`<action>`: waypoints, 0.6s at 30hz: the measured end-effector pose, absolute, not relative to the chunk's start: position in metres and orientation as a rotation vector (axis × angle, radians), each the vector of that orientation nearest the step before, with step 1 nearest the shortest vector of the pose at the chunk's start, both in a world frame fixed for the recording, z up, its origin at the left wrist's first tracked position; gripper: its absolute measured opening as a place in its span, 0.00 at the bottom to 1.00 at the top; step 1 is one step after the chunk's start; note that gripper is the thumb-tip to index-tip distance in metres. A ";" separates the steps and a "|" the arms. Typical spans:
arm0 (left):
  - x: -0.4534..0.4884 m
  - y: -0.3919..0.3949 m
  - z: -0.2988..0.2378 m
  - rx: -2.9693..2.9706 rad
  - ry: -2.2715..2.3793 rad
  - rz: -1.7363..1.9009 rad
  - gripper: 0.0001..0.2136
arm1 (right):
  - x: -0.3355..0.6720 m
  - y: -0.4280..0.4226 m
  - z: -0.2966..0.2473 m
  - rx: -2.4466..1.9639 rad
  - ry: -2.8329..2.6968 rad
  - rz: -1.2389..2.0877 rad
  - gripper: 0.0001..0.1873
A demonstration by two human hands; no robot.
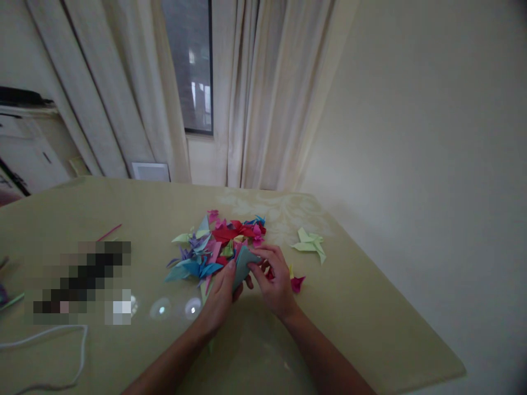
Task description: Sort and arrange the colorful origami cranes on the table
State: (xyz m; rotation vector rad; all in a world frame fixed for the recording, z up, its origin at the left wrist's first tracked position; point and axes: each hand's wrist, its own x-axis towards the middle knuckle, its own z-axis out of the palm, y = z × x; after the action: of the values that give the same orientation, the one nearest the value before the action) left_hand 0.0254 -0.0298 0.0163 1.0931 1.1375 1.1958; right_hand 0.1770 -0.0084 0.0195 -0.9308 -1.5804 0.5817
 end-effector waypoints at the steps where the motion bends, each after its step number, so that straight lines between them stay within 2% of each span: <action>1: 0.025 -0.029 0.015 1.096 1.129 1.205 0.36 | 0.178 -0.009 0.019 -0.933 -1.592 0.560 0.13; 7: 0.020 -0.022 -0.002 1.017 1.157 1.245 0.32 | 0.180 -0.008 0.018 -0.900 -1.663 0.447 0.17; 14: 0.023 -0.020 -0.001 0.907 1.183 1.319 0.28 | 0.179 -0.014 0.017 -0.848 -1.724 0.378 0.09; 18: 0.022 -0.022 0.001 0.862 1.179 1.325 0.28 | 0.180 -0.016 0.021 -0.827 -1.727 0.401 0.08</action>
State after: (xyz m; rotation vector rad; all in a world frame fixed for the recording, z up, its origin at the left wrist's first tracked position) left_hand 0.0219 -0.0224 0.0007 0.8619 1.1789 1.3247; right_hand 0.1797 -0.0156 0.0205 -0.8266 -1.7268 0.4009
